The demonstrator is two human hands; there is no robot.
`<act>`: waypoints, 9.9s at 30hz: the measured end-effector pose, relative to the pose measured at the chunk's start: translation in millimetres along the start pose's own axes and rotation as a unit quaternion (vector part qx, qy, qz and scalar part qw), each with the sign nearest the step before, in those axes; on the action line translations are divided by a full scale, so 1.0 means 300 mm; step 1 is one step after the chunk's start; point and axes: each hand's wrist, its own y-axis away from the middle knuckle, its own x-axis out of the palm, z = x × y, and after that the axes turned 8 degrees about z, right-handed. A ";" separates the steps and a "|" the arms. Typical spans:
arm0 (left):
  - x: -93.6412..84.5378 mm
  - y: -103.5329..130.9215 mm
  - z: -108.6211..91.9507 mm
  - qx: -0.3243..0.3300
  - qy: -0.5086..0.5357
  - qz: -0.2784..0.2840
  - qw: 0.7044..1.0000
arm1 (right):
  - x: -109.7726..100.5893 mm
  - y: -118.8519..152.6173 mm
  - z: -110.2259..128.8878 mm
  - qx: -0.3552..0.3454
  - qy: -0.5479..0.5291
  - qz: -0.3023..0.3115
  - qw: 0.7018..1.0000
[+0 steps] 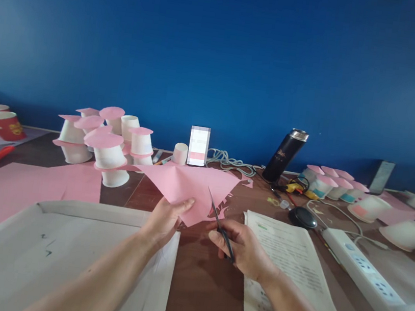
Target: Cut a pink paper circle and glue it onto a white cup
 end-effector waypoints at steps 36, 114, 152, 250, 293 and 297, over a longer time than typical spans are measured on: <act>-0.042 -0.020 -0.015 -0.012 -0.005 0.012 1.000 | -0.008 0.015 0.031 0.013 -0.011 0.017 1.000; -0.067 -0.032 -0.021 -0.032 -0.083 0.063 0.994 | -0.009 0.021 0.053 0.009 -0.004 0.034 0.999; -0.093 -0.041 -0.042 -0.018 -0.164 0.060 0.984 | -0.015 0.016 0.014 0.014 -0.004 0.052 0.999; -0.016 -0.004 0.037 -0.099 -0.069 -0.086 0.989 | -0.067 0.020 0.020 0.002 0.032 0.062 0.998; 0.014 0.023 0.016 -0.128 -0.091 -0.032 0.987 | -0.029 -0.004 0.003 -0.034 0.019 0.007 0.999; 0.009 0.019 0.021 -0.130 -0.105 -0.051 0.985 | -0.030 0.000 0.010 -0.038 0.020 0.014 0.999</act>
